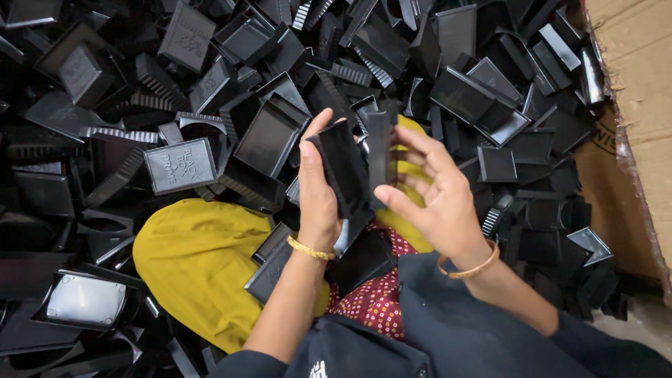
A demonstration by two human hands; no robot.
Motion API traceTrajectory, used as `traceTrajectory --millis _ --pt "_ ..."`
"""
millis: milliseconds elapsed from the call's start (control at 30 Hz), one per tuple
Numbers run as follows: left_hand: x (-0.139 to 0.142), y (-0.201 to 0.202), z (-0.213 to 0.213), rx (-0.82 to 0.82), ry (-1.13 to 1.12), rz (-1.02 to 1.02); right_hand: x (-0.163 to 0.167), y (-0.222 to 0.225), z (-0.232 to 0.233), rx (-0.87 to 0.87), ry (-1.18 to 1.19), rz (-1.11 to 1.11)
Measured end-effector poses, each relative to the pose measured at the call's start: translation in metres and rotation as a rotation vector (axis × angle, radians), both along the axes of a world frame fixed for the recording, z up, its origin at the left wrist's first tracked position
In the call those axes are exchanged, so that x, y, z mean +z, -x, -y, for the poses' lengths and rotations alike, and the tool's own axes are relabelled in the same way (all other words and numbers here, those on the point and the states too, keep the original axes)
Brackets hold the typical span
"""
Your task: The person sits cross-legged on the floor and repeatedly picks up small black plastic parts from a large pile, inspects them by turning them over, and places them back into the pile. The person handles the parts one at a time throughout the clip.
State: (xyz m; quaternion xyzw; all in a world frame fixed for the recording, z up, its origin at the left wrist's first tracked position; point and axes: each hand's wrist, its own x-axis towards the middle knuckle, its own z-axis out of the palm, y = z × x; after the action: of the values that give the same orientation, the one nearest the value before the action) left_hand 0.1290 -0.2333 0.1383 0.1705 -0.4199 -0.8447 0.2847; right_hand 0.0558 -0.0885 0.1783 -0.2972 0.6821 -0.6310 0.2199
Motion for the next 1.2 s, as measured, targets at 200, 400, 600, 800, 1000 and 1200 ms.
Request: traceTrajectory --millis 200,400,600,800,1000,1200 --pt "0.001 0.001 -0.01 -0.032 0.062 0.008 -0.004 -0.011 0.001 0.048 -0.151 -0.034" --pt "0.005 -0.001 0.001 0.051 0.575 0.043 -0.009 0.0 -0.003 0.255 -0.035 0.192" --pt "0.007 -0.012 0.029 0.397 1.102 0.36 -0.011 -0.008 -0.014 0.236 -0.115 0.288" --pt "0.011 -0.008 0.022 0.415 1.016 0.349 -0.014 -0.034 -0.007 -0.043 -0.232 -0.169" --pt "0.023 -0.011 0.03 0.29 1.226 0.456 -0.006 0.09 -0.086 -0.36 -0.437 -1.145" --pt "0.009 -0.019 0.029 0.039 1.499 0.758 -0.043 0.193 -0.126 -0.438 0.258 -0.254"
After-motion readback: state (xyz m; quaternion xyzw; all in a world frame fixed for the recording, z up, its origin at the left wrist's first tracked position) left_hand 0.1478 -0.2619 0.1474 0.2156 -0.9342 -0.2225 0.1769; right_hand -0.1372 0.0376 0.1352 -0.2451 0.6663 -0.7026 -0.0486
